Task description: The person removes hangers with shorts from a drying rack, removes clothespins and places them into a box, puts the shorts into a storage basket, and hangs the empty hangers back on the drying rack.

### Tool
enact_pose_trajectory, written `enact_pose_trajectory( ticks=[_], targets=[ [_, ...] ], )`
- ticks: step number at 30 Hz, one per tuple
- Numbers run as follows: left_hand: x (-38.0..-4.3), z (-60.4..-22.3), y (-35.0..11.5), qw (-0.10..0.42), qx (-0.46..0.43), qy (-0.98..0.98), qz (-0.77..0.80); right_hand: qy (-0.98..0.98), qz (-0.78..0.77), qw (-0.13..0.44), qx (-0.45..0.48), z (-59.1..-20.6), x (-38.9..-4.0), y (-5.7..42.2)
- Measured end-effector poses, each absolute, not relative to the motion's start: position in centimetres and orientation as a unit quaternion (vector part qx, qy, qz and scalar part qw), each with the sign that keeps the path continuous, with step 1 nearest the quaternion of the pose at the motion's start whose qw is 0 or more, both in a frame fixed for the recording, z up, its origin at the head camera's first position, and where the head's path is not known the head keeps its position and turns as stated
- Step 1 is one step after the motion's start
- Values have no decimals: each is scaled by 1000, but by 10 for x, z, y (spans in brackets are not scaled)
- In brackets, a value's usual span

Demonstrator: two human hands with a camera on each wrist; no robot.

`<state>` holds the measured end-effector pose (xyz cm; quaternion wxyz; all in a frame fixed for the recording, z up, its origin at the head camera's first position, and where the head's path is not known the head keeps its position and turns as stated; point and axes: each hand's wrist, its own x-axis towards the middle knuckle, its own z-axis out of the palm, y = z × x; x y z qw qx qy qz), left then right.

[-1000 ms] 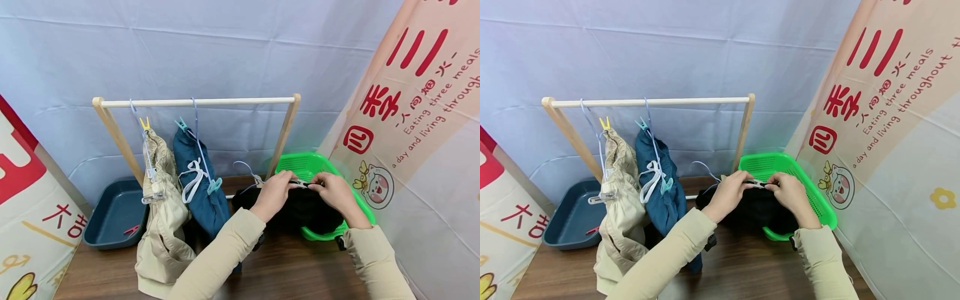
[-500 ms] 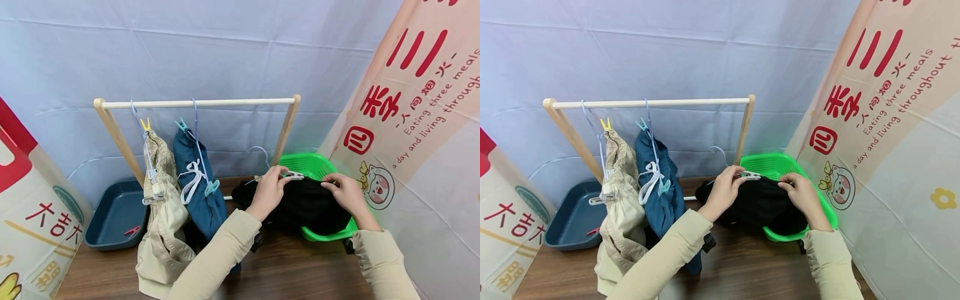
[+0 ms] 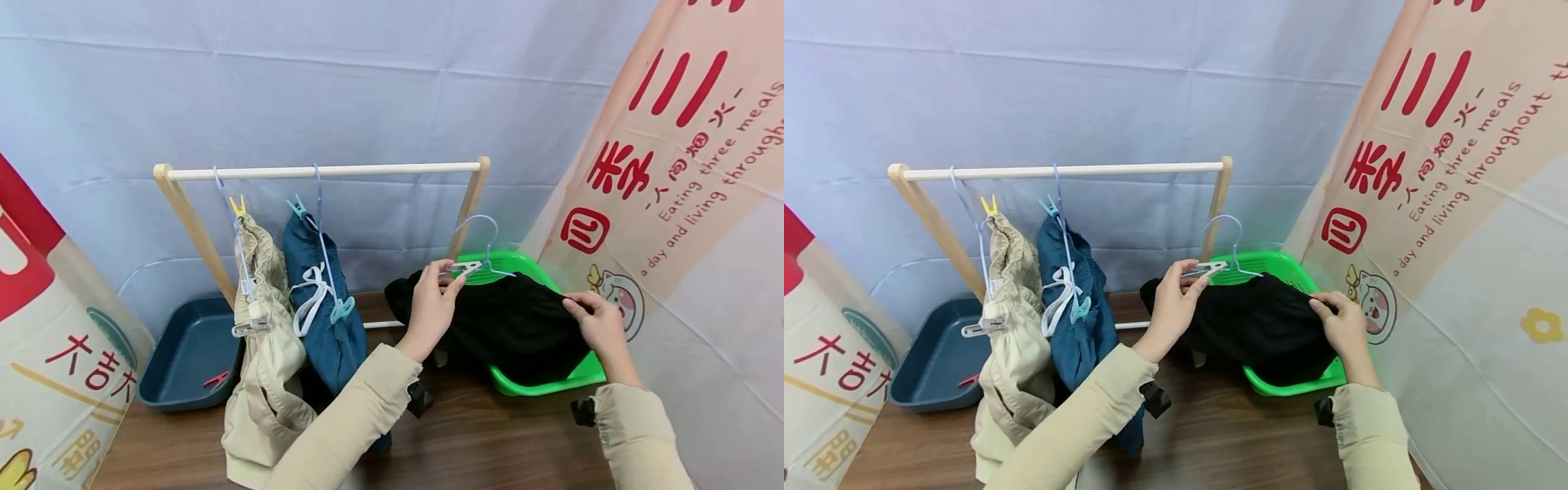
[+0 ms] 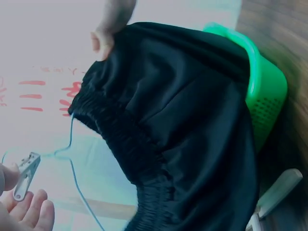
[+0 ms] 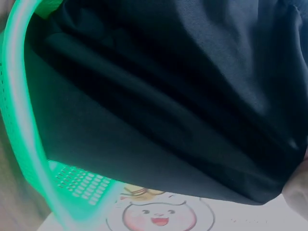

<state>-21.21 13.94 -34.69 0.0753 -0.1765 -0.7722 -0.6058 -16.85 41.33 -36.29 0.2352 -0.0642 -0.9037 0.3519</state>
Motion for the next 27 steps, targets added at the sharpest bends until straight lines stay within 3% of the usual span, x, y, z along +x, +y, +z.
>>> enact_pose_trajectory(
  ticks=[27],
  targets=[
    [-210,-338,132,97,-138,-721,-672,-629,685,297,-217,-382,-156,450]
  ],
)
